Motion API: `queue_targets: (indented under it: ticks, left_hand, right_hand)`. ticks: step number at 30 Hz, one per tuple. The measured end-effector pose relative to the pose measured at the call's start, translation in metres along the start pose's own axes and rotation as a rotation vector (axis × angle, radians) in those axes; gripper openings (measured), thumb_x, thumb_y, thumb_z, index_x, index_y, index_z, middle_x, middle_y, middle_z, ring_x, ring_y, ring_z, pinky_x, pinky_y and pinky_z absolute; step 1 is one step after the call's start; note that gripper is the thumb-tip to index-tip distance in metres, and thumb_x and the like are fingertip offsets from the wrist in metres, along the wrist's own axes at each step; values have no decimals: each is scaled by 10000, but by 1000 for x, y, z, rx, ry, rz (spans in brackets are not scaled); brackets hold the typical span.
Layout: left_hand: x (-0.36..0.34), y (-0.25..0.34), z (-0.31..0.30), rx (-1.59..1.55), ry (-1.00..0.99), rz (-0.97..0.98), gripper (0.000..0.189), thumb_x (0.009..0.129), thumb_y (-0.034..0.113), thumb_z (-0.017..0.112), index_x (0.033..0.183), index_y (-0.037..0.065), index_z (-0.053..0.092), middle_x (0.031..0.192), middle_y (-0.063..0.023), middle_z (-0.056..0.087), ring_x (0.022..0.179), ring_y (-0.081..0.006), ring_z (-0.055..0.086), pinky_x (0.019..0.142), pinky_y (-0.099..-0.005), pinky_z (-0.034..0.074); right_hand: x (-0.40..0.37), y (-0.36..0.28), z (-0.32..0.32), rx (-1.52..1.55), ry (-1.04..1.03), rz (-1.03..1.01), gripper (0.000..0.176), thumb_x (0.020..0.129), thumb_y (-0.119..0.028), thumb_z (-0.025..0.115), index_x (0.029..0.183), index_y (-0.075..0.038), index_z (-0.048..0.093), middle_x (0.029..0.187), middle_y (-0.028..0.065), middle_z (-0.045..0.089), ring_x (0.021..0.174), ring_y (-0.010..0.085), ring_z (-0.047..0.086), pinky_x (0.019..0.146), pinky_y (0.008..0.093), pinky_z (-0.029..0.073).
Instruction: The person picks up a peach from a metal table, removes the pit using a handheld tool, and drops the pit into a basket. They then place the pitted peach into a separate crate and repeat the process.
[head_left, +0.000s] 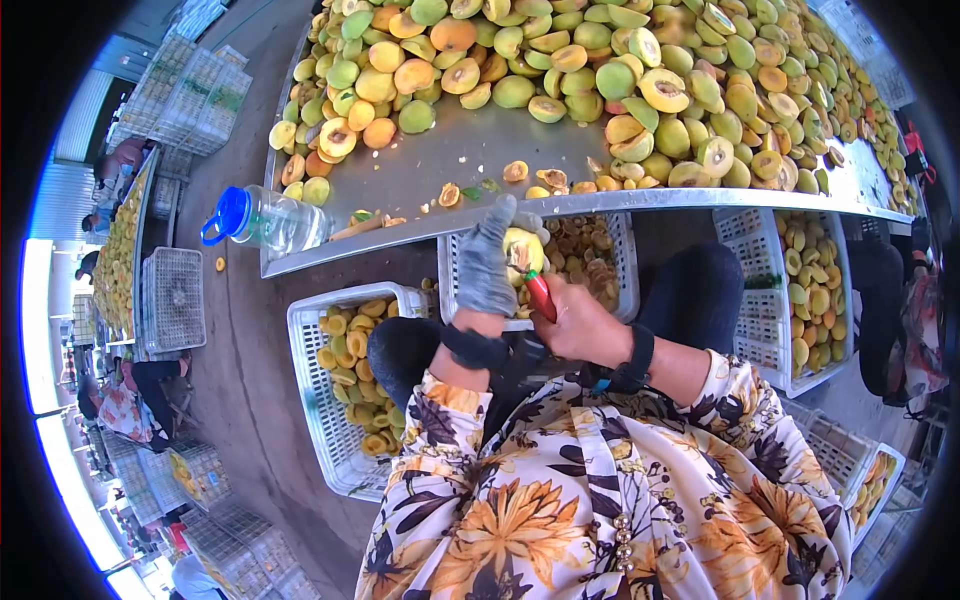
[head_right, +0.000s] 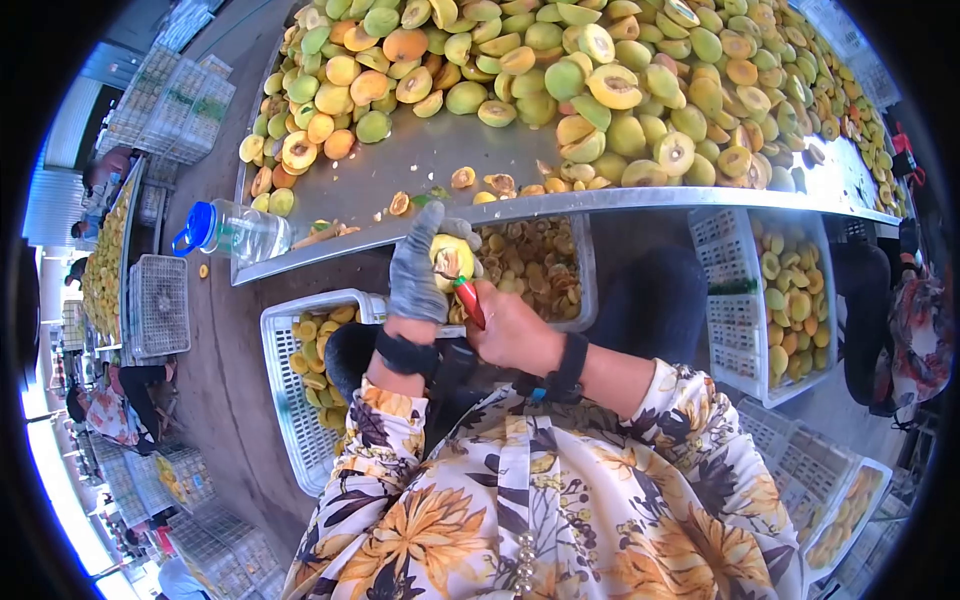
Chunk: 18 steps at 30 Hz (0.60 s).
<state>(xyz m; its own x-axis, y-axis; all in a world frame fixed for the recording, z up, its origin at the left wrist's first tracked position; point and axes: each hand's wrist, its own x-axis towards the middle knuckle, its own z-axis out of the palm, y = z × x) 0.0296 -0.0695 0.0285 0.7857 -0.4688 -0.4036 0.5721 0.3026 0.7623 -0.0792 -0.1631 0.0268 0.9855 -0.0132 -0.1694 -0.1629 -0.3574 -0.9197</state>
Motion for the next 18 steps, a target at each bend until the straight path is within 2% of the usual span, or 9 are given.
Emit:
queue_targets:
  ticks: [1, 3, 6, 8, 10, 11, 13, 17, 18]
  left_hand:
    - [4, 3, -4, -13, -47, -65, 331, 809, 359, 606, 764, 31, 593, 666, -108, 600, 518, -199, 574, 476, -295, 490]
    - [5, 6, -4, -28, -41, -50, 323, 813, 348, 602, 763, 29, 593, 668, -110, 600, 520, -199, 576, 482, -291, 490]
    - [-2, 6, 1, 24, 7, 44, 311, 819, 329, 599, 768, 22, 592, 673, -115, 600, 527, -197, 578, 500, -279, 492]
    - [-1, 1, -2, 250, 30, 313, 306, 821, 317, 599, 766, 16, 591, 674, -119, 598, 531, -201, 579, 506, -280, 497]
    - [0, 3, -4, 246, 25, 295, 325, 825, 329, 590, 768, 8, 592, 674, -116, 601, 536, -190, 584, 506, -282, 499]
    - [2, 7, -8, 137, -42, 106, 337, 828, 338, 584, 765, 7, 594, 672, -112, 602, 538, -184, 586, 507, -282, 500]
    - [4, 17, -12, 58, -176, -102, 358, 835, 356, 565, 770, 5, 595, 671, -106, 605, 543, -174, 590, 510, -285, 504]
    - [-12, 20, 4, 305, -22, 217, 399, 830, 387, 569, 774, -5, 616, 670, -101, 614, 562, -160, 595, 517, -274, 504]
    - [-12, 16, 4, 308, -17, 219, 399, 830, 387, 569, 774, -5, 616, 670, -101, 614, 562, -160, 595, 517, -274, 504]
  right_hand:
    - [-1, 1, 2, 6, -1, 3, 216, 720, -25, 538, 906, 34, 444, 585, 218, 530, 589, 380, 575, 547, 400, 451]
    - [1, 1, 3, -54, 41, -68, 161, 737, -22, 561, 840, -1, 440, 564, 128, 456, 565, 220, 553, 517, 334, 403]
    - [6, 3, 2, 30, 27, -66, 155, 739, -26, 565, 842, -3, 452, 581, 144, 481, 558, 241, 547, 521, 334, 404]
    - [4, -12, -6, 128, -40, 50, 156, 743, -32, 564, 856, -6, 460, 607, 165, 510, 557, 281, 545, 524, 346, 408]
    - [4, -22, -12, 206, -172, 229, 161, 743, -32, 568, 861, -3, 464, 617, 161, 517, 577, 283, 555, 534, 354, 411]
    - [3, -14, -7, 206, -174, 230, 161, 743, -32, 568, 861, -3, 464, 617, 161, 517, 577, 283, 555, 534, 354, 411]
    - [4, 3, 3, -79, 29, -170, 143, 757, -30, 557, 847, -12, 447, 578, 98, 485, 513, 194, 553, 476, 323, 407]
    - [5, -8, -4, -50, 1, -148, 157, 758, -34, 552, 860, -11, 435, 571, 102, 488, 489, 210, 555, 451, 320, 404]
    - [3, -21, -11, 135, -117, 51, 172, 747, -34, 554, 869, -7, 435, 578, 128, 499, 500, 249, 556, 461, 332, 405]
